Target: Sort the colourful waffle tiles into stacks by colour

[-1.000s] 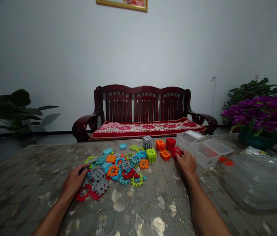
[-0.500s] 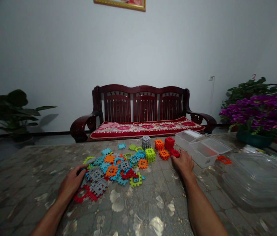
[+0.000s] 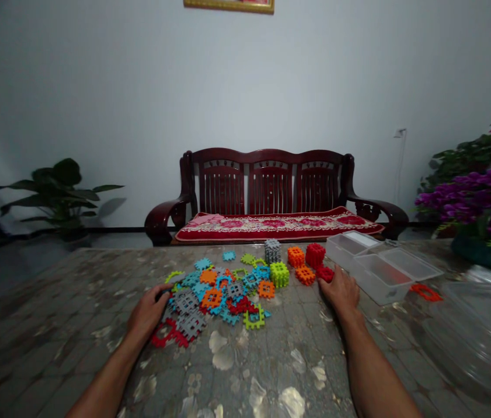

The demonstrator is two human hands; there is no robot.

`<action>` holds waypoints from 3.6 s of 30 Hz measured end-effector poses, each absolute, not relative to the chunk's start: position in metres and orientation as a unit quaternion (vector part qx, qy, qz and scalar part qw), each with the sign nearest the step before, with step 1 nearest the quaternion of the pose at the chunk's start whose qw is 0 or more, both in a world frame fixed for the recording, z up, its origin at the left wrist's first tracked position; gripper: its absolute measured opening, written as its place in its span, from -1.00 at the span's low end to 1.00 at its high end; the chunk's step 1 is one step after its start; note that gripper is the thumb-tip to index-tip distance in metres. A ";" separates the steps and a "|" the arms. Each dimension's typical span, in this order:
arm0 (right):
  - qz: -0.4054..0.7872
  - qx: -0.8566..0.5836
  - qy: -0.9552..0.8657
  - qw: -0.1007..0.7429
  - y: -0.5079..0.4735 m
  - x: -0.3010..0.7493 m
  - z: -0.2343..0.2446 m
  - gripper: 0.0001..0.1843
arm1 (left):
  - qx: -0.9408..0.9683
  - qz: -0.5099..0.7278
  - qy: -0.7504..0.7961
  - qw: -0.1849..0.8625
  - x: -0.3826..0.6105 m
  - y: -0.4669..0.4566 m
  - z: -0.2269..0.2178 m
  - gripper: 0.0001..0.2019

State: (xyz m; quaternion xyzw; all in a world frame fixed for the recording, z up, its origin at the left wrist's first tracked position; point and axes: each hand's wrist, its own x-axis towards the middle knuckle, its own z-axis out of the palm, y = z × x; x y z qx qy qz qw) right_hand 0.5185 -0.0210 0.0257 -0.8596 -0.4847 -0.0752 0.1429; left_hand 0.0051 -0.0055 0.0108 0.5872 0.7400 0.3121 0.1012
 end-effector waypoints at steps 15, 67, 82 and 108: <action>0.030 -0.499 -0.784 0.369 -0.042 0.383 0.041 -0.64 | 0.577 0.349 0.728 0.121 0.009 -0.009 0.011 -0.66; 0.055 -0.479 -0.860 0.166 0.006 0.279 0.055 -0.67 | 0.584 0.330 0.735 0.100 0.023 -0.016 0.016 -0.70; 0.011 -0.461 -0.871 0.169 -0.017 0.265 0.061 -0.79 | 0.585 0.322 0.737 0.108 0.025 -0.017 0.018 -0.69; 0.211 -0.606 -0.657 0.396 0.019 0.312 0.043 -0.74 | 0.584 0.321 0.738 0.105 0.024 -0.016 0.019 -0.68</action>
